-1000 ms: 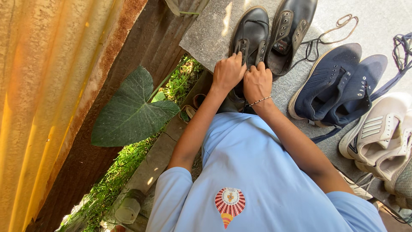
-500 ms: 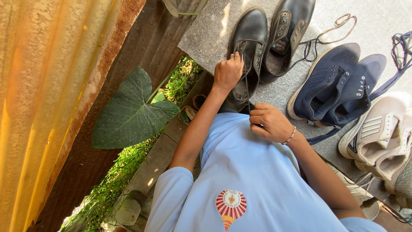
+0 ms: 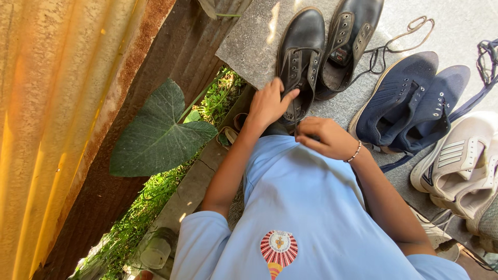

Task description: The person sits at an outdoor stone slab with several pairs of shoes and removes the laces from a gray sneaker, pulling the lace fully out. They then thread the lace back through the eyelets to re-lace the shoe, and move on to unlacing a black shoe.

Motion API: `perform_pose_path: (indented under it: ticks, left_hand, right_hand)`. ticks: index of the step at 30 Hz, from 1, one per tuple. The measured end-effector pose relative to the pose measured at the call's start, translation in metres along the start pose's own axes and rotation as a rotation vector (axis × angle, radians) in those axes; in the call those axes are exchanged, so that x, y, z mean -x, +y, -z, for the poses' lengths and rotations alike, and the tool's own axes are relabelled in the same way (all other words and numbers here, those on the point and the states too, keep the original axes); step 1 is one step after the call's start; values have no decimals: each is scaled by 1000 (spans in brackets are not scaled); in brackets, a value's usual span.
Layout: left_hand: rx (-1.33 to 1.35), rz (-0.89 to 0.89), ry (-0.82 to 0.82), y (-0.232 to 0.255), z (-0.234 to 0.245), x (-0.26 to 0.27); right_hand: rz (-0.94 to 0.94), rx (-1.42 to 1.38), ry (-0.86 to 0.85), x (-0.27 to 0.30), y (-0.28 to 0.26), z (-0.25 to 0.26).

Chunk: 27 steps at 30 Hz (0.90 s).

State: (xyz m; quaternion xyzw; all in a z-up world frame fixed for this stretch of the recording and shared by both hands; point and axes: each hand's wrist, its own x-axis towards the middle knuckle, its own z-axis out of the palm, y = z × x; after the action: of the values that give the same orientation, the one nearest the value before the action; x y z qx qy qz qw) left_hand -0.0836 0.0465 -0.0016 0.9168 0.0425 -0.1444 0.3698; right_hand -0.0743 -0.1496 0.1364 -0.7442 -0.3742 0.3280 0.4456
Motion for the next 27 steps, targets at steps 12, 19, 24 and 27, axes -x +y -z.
perform_pose_path:
  ticks: [12,19,24,27]
  left_hand:
    - [1073,-38,-477,-21,6,84]
    - [1443,350,-391,9,2,139]
    - [1618,378,-357,22,2,170]
    - [1715,362,-351,26,4,178]
  right_hand:
    - [-497,-1079,212,40,35,-45]
    - [-580,-1131,206,71,18,-76]
    - [-598,-1070,209,98,25,-105]
    - [-645,-1059,275,112,29,-121]
